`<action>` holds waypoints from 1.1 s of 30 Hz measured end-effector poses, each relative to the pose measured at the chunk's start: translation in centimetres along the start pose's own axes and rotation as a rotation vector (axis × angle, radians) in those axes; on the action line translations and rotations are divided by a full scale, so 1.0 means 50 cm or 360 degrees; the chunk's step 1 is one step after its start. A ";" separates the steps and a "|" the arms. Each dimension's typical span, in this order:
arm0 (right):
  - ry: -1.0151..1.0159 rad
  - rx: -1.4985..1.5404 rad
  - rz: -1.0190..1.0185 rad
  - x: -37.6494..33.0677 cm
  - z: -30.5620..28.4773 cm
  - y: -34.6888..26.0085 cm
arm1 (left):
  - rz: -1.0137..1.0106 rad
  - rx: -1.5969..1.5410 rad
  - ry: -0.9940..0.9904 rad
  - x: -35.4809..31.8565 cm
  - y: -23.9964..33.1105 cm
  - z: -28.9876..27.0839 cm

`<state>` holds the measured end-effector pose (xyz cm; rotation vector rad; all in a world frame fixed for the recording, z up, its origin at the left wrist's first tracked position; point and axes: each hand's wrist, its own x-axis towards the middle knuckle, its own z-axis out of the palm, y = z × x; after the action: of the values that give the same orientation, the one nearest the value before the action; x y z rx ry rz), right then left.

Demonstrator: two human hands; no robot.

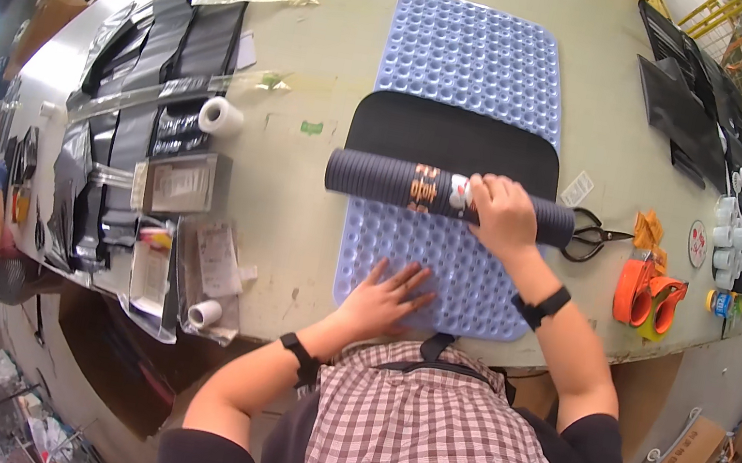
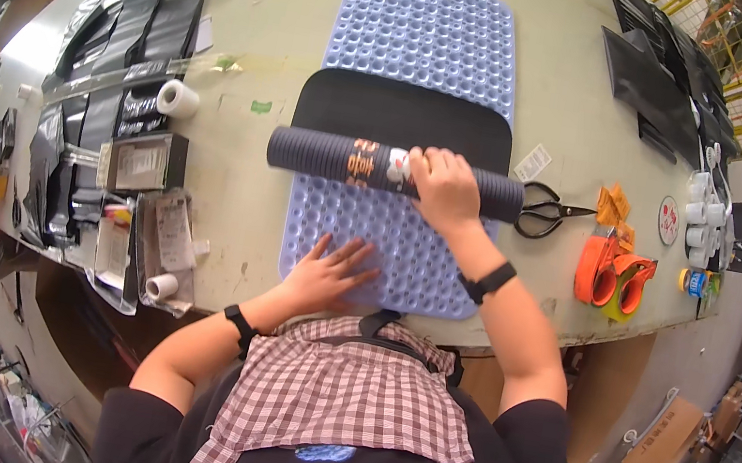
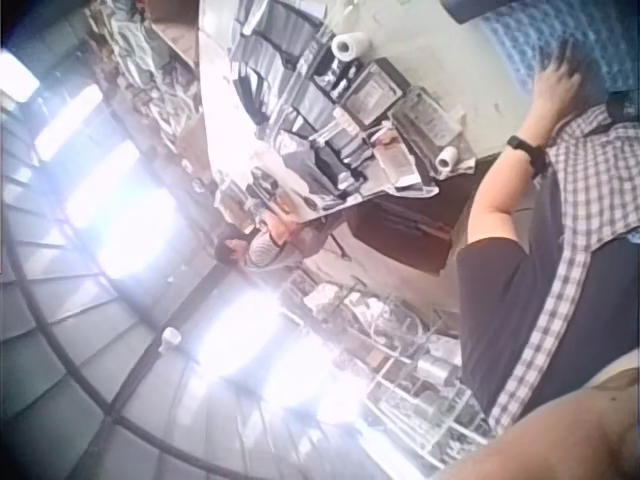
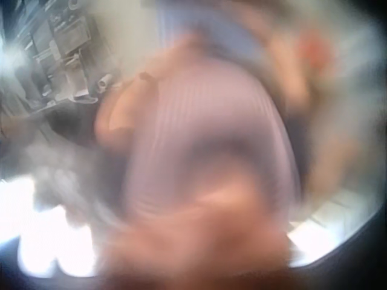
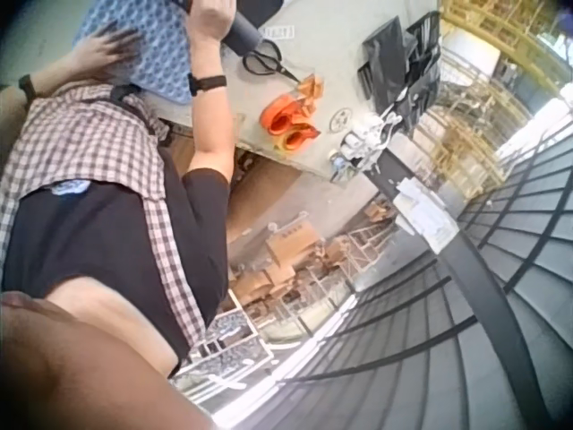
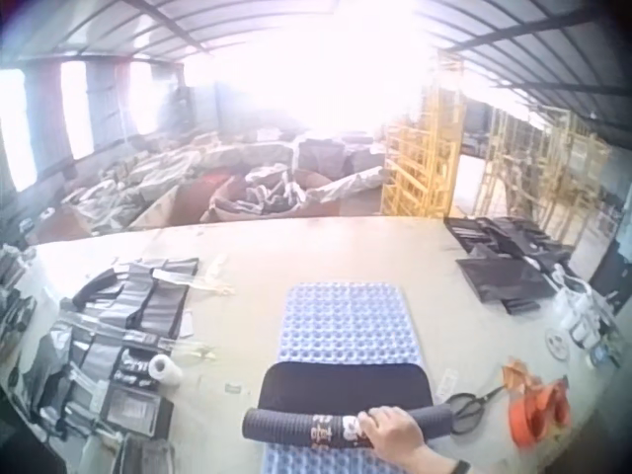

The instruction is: The person rolls two textured foam mats, wraps them in clear plastic, inserts them into black shipping bags, and applies shipping labels before placing them in a large box.

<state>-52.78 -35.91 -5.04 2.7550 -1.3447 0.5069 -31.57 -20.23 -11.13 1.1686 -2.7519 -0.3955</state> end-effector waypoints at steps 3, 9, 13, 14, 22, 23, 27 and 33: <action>-0.0068 0.0052 0.0007 -0.094 -0.008 -0.062 | -0.0019 0.0039 -0.0068 0.008 0.010 -0.012; 0.0016 0.0065 0.0018 -0.175 -0.030 -0.133 | -0.0057 -0.0105 0.0140 0.004 0.028 0.008; 0.0047 0.0056 0.0005 -0.185 -0.022 -0.129 | 0.0095 0.0099 0.0460 0.000 0.033 -0.003; 0.0063 0.0013 -0.0023 -0.186 -0.022 -0.126 | 0.0117 0.0128 0.0349 -0.002 0.038 -0.017; 0.0077 0.0034 -0.0018 -0.191 -0.018 -0.123 | 0.0005 0.0429 0.0708 -0.017 0.044 -0.062; 0.0061 0.0029 -0.0013 -0.195 -0.016 -0.121 | -0.0106 0.0420 0.0739 -0.009 0.046 -0.072; -0.0076 0.0061 0.0012 -0.193 -0.025 -0.116 | -0.0223 0.0215 0.0634 0.005 0.035 -0.085; -0.0211 0.0657 -0.0012 -0.146 -0.067 -0.022 | -0.0211 -0.0047 0.0722 0.087 -0.028 -0.139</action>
<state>-57.01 -29.09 -3.94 3.1710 -1.3923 0.6814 -32.12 -25.59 -4.80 1.2552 -2.2824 -0.1563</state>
